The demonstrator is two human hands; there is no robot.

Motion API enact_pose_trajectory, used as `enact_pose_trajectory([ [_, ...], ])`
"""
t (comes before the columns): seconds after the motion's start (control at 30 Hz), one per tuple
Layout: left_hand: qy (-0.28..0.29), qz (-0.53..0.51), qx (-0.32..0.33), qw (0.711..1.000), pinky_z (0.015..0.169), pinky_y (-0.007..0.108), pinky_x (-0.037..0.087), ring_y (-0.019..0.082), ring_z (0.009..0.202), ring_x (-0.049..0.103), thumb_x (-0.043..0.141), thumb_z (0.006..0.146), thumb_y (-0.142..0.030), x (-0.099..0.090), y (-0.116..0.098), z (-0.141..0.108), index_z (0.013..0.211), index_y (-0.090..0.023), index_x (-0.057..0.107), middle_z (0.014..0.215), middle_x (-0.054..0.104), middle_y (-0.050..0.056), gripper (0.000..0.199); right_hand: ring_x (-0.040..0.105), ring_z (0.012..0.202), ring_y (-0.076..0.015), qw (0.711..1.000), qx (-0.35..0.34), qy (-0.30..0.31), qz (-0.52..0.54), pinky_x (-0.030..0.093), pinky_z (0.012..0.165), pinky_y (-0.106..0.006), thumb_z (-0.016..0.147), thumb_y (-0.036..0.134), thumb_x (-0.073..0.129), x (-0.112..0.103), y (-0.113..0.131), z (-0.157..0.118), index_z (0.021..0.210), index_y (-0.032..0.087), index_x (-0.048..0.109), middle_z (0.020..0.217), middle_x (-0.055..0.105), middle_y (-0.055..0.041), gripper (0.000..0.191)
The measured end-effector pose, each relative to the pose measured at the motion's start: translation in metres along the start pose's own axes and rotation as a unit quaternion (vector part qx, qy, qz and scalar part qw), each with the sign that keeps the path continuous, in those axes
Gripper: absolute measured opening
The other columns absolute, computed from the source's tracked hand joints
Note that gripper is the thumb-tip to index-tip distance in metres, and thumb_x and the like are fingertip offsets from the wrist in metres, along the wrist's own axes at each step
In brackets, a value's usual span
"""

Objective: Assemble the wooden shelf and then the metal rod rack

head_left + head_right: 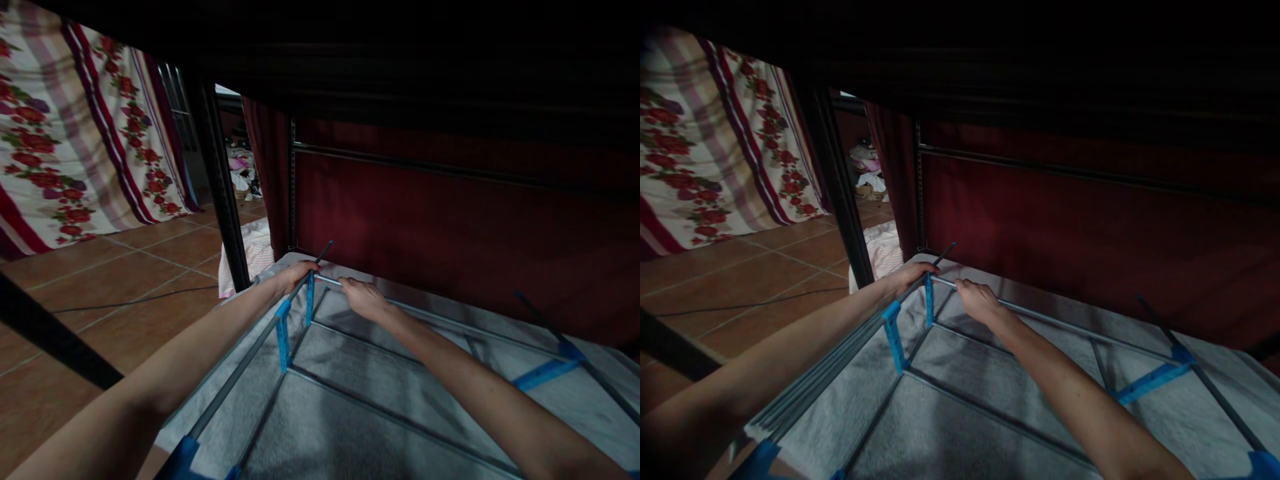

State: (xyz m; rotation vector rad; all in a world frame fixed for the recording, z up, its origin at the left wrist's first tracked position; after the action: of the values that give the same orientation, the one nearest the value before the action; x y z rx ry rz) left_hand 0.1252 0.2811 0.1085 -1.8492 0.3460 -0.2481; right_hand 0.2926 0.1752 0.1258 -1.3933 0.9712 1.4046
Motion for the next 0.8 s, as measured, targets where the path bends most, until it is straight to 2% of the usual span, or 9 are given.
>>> enact_pose_trajectory([
  [0.1, -0.039, 0.051, 0.044, 0.997, 0.045, 0.023, 0.038, 0.012, 0.047, 0.05, 0.065, 0.069, -0.022, 0.0004, 0.0, -0.0014, 0.065, -0.018, 0.064, 0.055, 0.059, -0.001, 0.006, 0.068, 0.099, -0.0221, 1.0, 0.009, 0.008, 0.001, 0.047, 0.079, -0.031, 0.103, 0.028, 0.024, 0.0049, -0.0003, 0.0023, 0.126, 0.022, 0.049, 0.119, 0.067, -0.0104, 0.034],
  [0.27, -0.066, 0.119, 0.086, 0.987, 0.054, 0.024, 0.043, 0.015, 0.062, 0.058, 0.062, 0.071, -0.026, -0.0001, -0.0006, -0.0003, 0.074, -0.017, 0.068, 0.07, 0.066, 0.001, 0.012, 0.068, 0.101, -0.0219, 1.0, 0.02, 0.018, 0.006, 0.047, 0.081, -0.031, 0.103, 0.031, 0.025, 0.0055, 0.001, 0.0053, 0.123, 0.021, 0.051, 0.118, 0.068, -0.0114, 0.035],
  [0.63, -0.055, 0.197, 0.12, 0.971, 0.057, 0.026, 0.043, 0.019, 0.069, 0.062, 0.052, 0.079, -0.04, -0.0004, 0.0024, 0.0023, 0.092, -0.017, 0.071, 0.075, 0.069, 0.003, 0.033, 0.069, 0.1, -0.0231, 1.0, 0.023, 0.005, 0.017, 0.046, 0.08, -0.031, 0.103, 0.031, 0.026, 0.0058, -0.0002, 0.0053, 0.12, 0.022, 0.053, 0.119, 0.069, -0.0096, 0.034],
  [0.8, -0.05, 0.222, 0.131, 0.965, 0.056, 0.026, 0.041, 0.019, 0.066, 0.06, 0.048, 0.082, -0.045, -0.0003, 0.0032, 0.003, 0.092, -0.017, 0.071, 0.072, 0.069, 0.003, 0.037, 0.069, 0.102, -0.0243, 0.999, 0.023, 0.005, 0.023, 0.047, 0.081, -0.032, 0.103, 0.035, 0.024, 0.0039, 0.0004, 0.006, 0.119, 0.021, 0.055, 0.118, 0.07, -0.0101, 0.038],
])
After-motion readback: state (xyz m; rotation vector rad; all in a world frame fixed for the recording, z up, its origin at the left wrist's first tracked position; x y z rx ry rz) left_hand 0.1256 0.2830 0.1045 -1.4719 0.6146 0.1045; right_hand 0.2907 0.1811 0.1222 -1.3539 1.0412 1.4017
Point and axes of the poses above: each hand's wrist, its own z-axis towards the middle knuckle, its own x-axis out of the palm, y = z × x, the point moved 3 cm from there along z, towards the middle knuckle
